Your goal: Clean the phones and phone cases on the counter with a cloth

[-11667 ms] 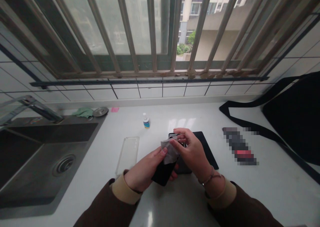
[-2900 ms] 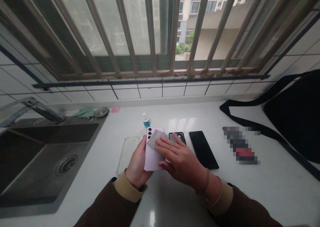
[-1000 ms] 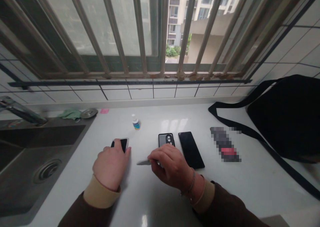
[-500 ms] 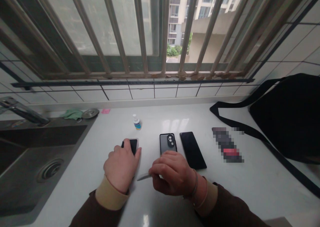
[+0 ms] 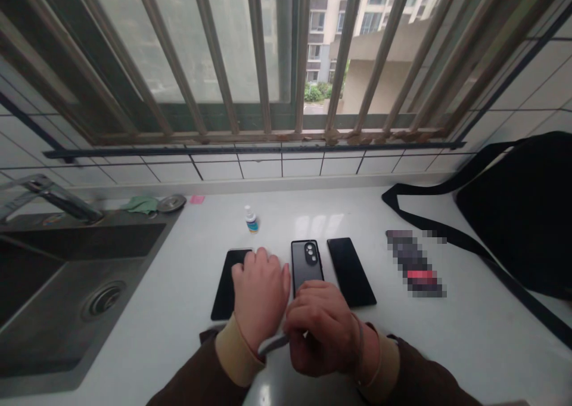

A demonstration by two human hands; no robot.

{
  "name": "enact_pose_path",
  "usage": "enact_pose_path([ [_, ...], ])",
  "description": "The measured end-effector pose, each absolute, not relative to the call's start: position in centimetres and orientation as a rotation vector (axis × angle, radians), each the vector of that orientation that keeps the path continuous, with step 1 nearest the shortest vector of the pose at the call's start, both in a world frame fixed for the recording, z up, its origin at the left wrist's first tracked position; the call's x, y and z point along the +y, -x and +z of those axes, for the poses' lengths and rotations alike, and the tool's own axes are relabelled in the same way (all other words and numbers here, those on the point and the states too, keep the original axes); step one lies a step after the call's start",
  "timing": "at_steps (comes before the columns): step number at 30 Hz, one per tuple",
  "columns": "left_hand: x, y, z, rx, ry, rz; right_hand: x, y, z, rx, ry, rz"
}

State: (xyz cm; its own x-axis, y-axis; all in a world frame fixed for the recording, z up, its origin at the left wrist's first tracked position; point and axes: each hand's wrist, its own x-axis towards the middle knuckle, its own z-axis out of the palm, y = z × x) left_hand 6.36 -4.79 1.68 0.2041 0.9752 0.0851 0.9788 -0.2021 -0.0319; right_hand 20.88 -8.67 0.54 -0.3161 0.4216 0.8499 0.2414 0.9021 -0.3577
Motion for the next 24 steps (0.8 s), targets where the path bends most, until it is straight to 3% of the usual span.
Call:
enact_pose_path([
  [7, -5.0, -8.0, -0.3, -1.919, 2.649, -0.107, -6.7, -20.9, -1.0, -1.212, 1.088, 0.903],
  [11, -4.4, -7.2, -0.5, -1.959, 2.587, -0.213, -5.0, -21.0, -2.0, -0.822, 1.068, 1.239],
  [15, -3.2, -6.4, 0.2, -2.129, 2.527, -0.345, -4.6, -20.9, -1.5, -0.680, 0.943, 1.356],
  [24, -1.1, -3.5, -0.7, -2.474, 2.614, -1.591, -4.1, -20.8, -1.7, -0.649, 0.903, 1.484],
])
